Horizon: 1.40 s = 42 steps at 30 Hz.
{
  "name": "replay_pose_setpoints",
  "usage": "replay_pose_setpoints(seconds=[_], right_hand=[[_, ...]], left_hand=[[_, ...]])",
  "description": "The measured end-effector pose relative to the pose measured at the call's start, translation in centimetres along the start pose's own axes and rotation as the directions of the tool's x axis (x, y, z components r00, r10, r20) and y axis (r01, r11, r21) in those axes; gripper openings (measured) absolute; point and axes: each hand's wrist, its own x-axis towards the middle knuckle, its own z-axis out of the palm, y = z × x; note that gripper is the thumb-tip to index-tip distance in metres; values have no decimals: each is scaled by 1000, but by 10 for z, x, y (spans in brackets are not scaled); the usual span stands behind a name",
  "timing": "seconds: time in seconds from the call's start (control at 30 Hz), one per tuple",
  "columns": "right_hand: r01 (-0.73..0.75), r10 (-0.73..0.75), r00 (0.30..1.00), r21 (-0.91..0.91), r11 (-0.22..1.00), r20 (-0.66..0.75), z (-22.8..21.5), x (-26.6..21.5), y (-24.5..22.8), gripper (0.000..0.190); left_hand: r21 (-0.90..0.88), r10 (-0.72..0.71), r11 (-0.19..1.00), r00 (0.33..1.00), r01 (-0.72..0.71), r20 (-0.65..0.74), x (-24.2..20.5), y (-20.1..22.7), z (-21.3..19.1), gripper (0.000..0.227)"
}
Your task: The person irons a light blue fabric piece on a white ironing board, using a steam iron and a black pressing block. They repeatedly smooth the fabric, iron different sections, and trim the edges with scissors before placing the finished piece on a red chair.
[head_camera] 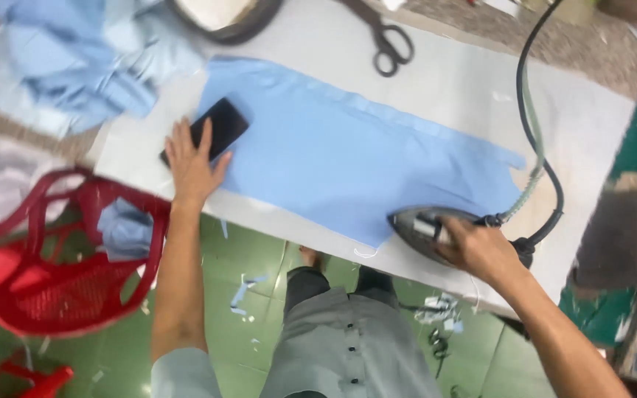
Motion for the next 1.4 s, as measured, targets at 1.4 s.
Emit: replay_pose_setpoints(seconds=[1.4], right_hand=[[-738, 784, 595, 509, 444, 179, -76, -21, -54, 62]], left_hand=[[44, 237, 970, 971, -239, 44, 40, 4, 17, 68]])
